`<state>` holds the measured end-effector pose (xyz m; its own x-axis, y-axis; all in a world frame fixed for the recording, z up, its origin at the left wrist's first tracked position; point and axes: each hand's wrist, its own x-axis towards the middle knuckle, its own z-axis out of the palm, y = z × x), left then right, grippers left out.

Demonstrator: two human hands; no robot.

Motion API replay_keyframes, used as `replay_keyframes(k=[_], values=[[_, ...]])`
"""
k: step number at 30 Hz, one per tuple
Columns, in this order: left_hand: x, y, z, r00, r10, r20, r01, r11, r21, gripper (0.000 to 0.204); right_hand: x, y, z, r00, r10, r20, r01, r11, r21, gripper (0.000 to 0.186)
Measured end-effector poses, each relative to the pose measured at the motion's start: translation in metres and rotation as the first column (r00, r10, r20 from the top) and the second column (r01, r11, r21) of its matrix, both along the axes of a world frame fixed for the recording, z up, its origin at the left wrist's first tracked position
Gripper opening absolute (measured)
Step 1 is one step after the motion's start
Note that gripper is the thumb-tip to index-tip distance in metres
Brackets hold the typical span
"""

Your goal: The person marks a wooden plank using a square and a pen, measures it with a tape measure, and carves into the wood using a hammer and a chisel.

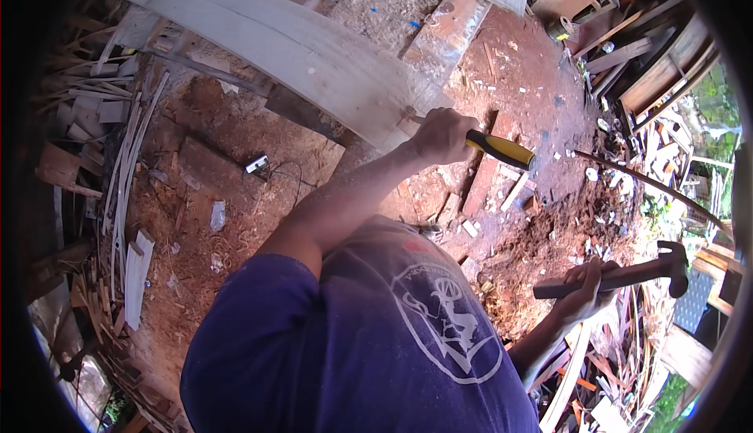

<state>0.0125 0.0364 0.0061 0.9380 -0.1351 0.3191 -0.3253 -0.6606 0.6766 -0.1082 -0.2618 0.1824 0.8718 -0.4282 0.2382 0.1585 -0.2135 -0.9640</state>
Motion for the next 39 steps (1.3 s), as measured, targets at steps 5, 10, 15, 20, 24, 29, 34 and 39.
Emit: replay_keyframes(k=[5,10,15,20,24,29,34,39], values=[[0.005,-0.007,0.003,0.999,-0.024,-0.038,0.024,1.0,-0.003,0.009,-0.019,0.058,-0.096,0.935,0.202,-0.293,-0.275,0.932,-0.237,0.007],[0.0,0.008,-0.004,1.0,0.009,-0.029,-0.008,1.0,0.024,0.001,-0.003,0.0,-0.058,0.916,0.163,-0.368,-0.195,0.979,-0.051,0.008],[0.004,-0.002,0.0,0.998,-0.013,-0.069,0.021,0.994,0.11,0.004,0.006,0.011,-0.032,0.971,-0.038,0.236,-0.008,0.982,0.19,0.005],[0.002,0.008,0.001,0.979,-0.005,-0.202,0.046,0.979,0.2,0.006,-0.018,0.052,-0.099,0.752,0.291,-0.592,-0.442,0.888,-0.125,0.008],[0.005,0.01,-0.013,1.0,0.0,0.004,-0.001,0.996,0.088,0.008,-0.005,0.007,-0.075,0.923,0.135,-0.359,-0.153,0.988,-0.02,0.008],[0.01,0.001,-0.01,0.999,0.008,0.043,-0.011,0.998,0.063,0.008,-0.019,0.042,-0.122,0.933,0.215,-0.289,-0.231,0.973,-0.021,0.006],[0.003,0.012,-0.008,0.999,0.035,-0.007,-0.035,0.996,0.084,0.009,-0.018,0.044,-0.095,0.695,0.226,-0.683,-0.303,0.953,0.008,0.012],[-0.007,0.027,-0.008,0.995,-0.058,0.081,0.07,0.986,-0.154,0.01,-0.03,-0.001,-0.095,0.781,0.157,-0.605,-0.165,0.985,0.042,0.009]])
